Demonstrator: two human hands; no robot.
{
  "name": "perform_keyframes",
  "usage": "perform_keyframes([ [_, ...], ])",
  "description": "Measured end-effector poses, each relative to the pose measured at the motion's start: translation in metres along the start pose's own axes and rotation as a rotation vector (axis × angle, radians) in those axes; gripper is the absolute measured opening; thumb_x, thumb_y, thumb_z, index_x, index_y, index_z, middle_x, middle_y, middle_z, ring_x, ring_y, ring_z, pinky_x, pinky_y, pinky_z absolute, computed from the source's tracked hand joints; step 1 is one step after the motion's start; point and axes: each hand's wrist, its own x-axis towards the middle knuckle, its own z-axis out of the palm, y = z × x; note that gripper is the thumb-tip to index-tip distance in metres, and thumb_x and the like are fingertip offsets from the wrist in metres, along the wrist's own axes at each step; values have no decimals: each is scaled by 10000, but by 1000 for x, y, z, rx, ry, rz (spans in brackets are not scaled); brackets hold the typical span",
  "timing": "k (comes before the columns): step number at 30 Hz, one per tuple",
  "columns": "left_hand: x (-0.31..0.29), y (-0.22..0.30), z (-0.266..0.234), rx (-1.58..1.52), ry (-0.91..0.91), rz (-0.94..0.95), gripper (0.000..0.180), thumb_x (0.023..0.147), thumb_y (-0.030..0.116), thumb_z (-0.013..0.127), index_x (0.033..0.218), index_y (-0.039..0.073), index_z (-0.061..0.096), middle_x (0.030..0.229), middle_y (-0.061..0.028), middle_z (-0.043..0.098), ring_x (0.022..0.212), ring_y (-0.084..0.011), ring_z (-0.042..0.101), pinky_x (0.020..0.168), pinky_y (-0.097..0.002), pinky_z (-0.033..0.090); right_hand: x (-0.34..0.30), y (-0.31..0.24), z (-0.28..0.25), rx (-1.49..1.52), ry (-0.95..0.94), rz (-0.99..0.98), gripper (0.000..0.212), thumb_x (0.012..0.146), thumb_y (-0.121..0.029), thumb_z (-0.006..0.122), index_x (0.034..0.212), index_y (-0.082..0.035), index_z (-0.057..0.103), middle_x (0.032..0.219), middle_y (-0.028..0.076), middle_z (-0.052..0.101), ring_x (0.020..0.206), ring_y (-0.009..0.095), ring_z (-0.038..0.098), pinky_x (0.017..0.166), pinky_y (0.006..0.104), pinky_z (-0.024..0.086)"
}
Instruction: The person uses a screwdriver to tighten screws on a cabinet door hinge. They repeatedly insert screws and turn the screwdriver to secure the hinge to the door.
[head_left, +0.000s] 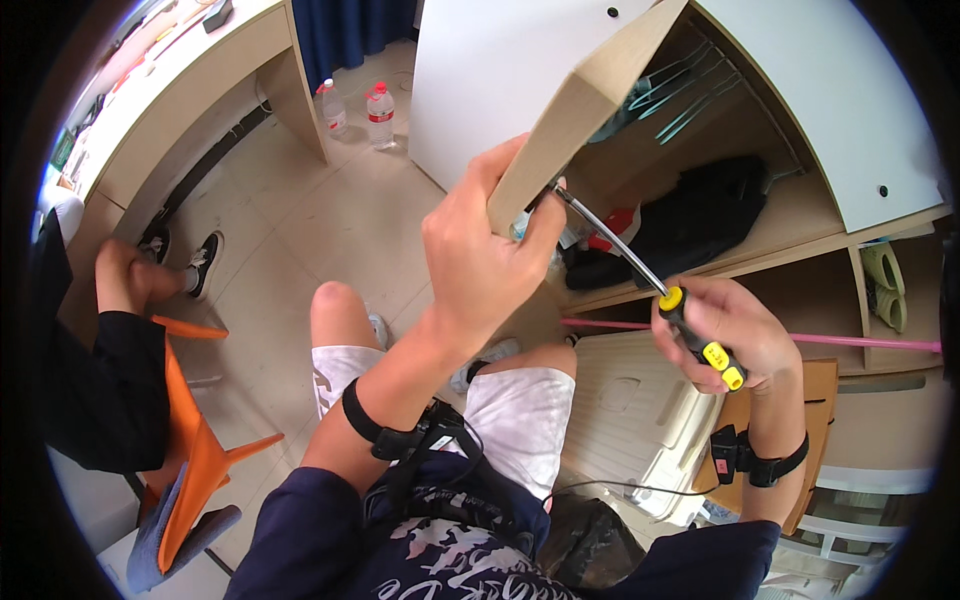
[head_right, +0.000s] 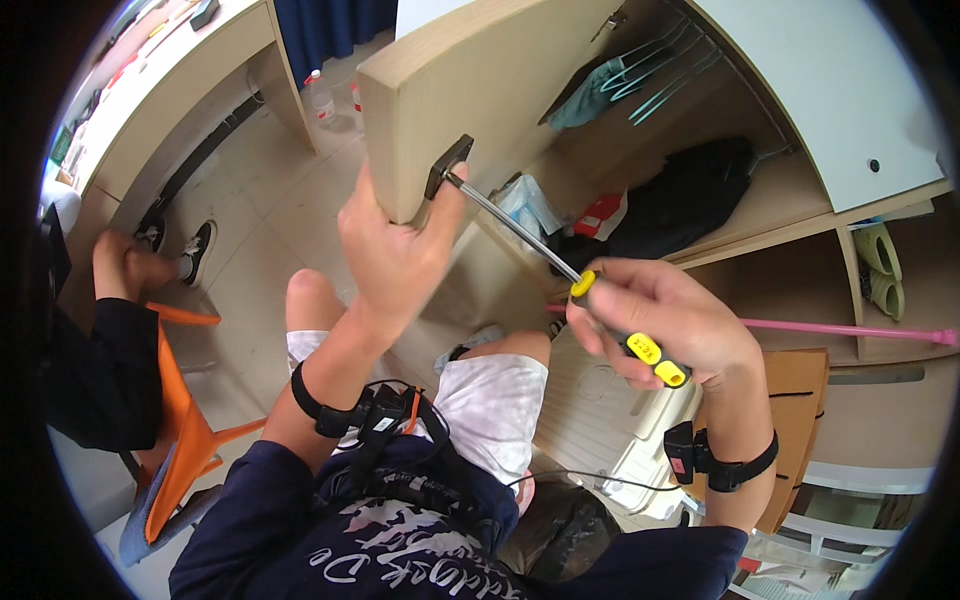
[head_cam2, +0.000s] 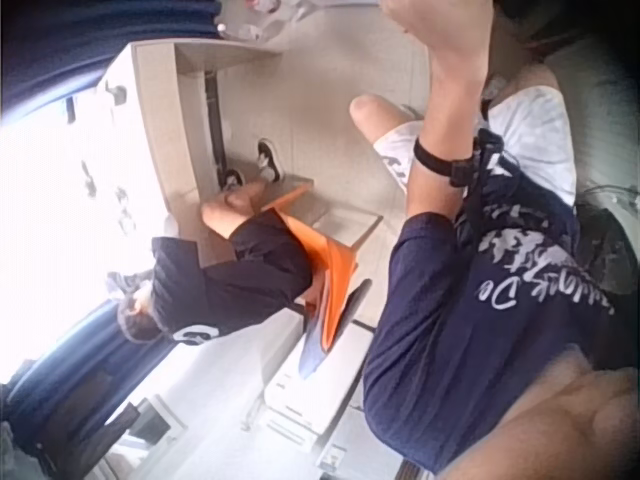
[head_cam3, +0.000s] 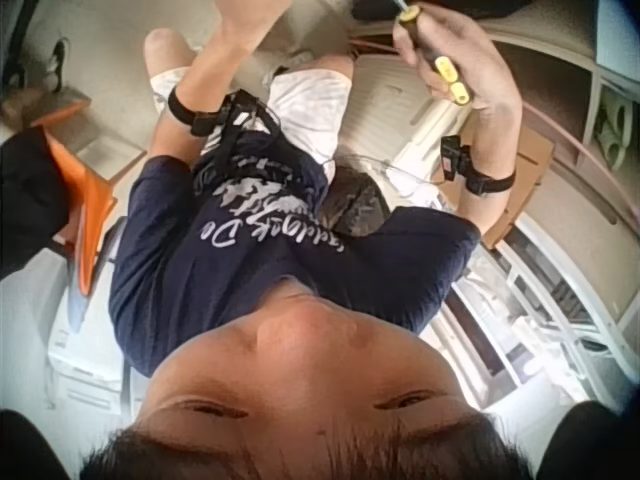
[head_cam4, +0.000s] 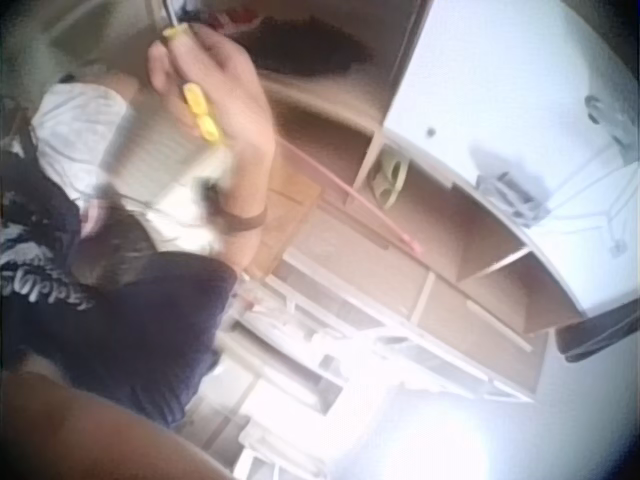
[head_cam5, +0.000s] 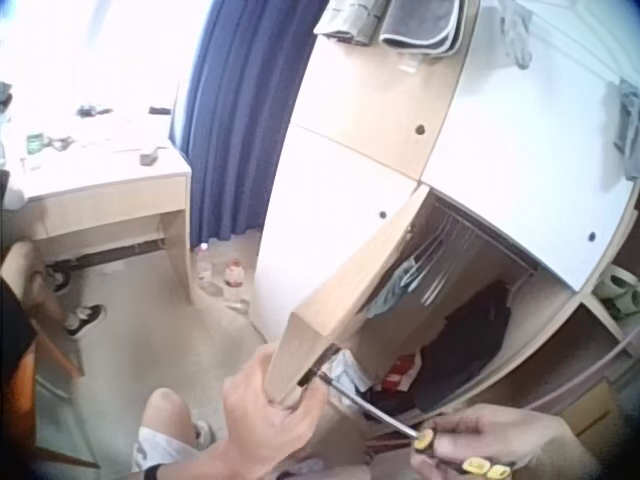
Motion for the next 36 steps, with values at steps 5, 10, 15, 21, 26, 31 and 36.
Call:
perform_keyframes([
  [5, 11, -2, -2, 97, 25, 78, 285, 758, 98, 789, 1001, 29, 656, 794, -77, 712, 682, -166, 699, 632, -269, 538, 3, 5, 14, -209, 131, -132, 266, 887, -145, 699, 863, -31, 460, 761, 81, 557, 494, 93, 528, 362, 216, 361],
  [10, 11, -4, 2, 87, 78, 53, 279, 755, 123, 806, 974, 26, 663, 768, -84, 710, 636, -168, 690, 595, -271, 533, -2, 15, 32, -854, 428, -368, 220, 926, -178, 661, 961, 0, 537, 755, 76, 574, 616, 168, 598, 538, 272, 455],
  [15, 10, -6, 4, 78, 84, 63, 283, 757, 116, 803, 982, 16, 662, 754, -90, 711, 631, -166, 690, 588, -266, 531, 3, 35, 55, -1473, 824, -619, 225, 922, -160, 640, 1062, 8, 588, 804, 152, 565, 666, 366, 563, 627, 374, 467],
  [21, 8, -6, 2, 60, 84, 52, 292, 762, 101, 797, 999, 3, 658, 771, -96, 717, 654, -152, 696, 607, -262, 530, 10, 40, 51, -1621, 969, -856, 293, 833, -146, 737, 1049, -3, 601, 837, 126, 577, 679, 306, 591, 595, 360, 483],
  [26, 8, -2, 4, 63, 73, 27, 288, 766, 93, 793, 1004, 2, 658, 784, -96, 721, 677, -156, 703, 626, -267, 533, 9, 35, 45, -1597, 918, -839, 352, 808, -196, 769, 1038, 22, 615, 765, 104, 585, 646, 278, 590, 534, 324, 475],
  [31, 3, 0, 2, 98, 78, 42, 290, 775, 97, 793, 1016, 6, 660, 804, -103, 728, 696, -162, 709, 636, -263, 533, 2, 13, 30, -440, 270, -204, 388, 927, -309, 677, 1005, 64, 602, 627, 66, 525, 486, 143, 525, 440, 264, 399],
  [36, 1, -6, 8, 45, 75, 53, 293, 772, 90, 797, 1016, 7, 659, 793, -99, 721, 671, -154, 692, 625, -263, 525, 24, 14, -24, 339, -294, 106, 487, 1028, -382, 482, 1035, 96, 576, 651, 81, 535, 409, 84, 420, 357, 225, 365],
])
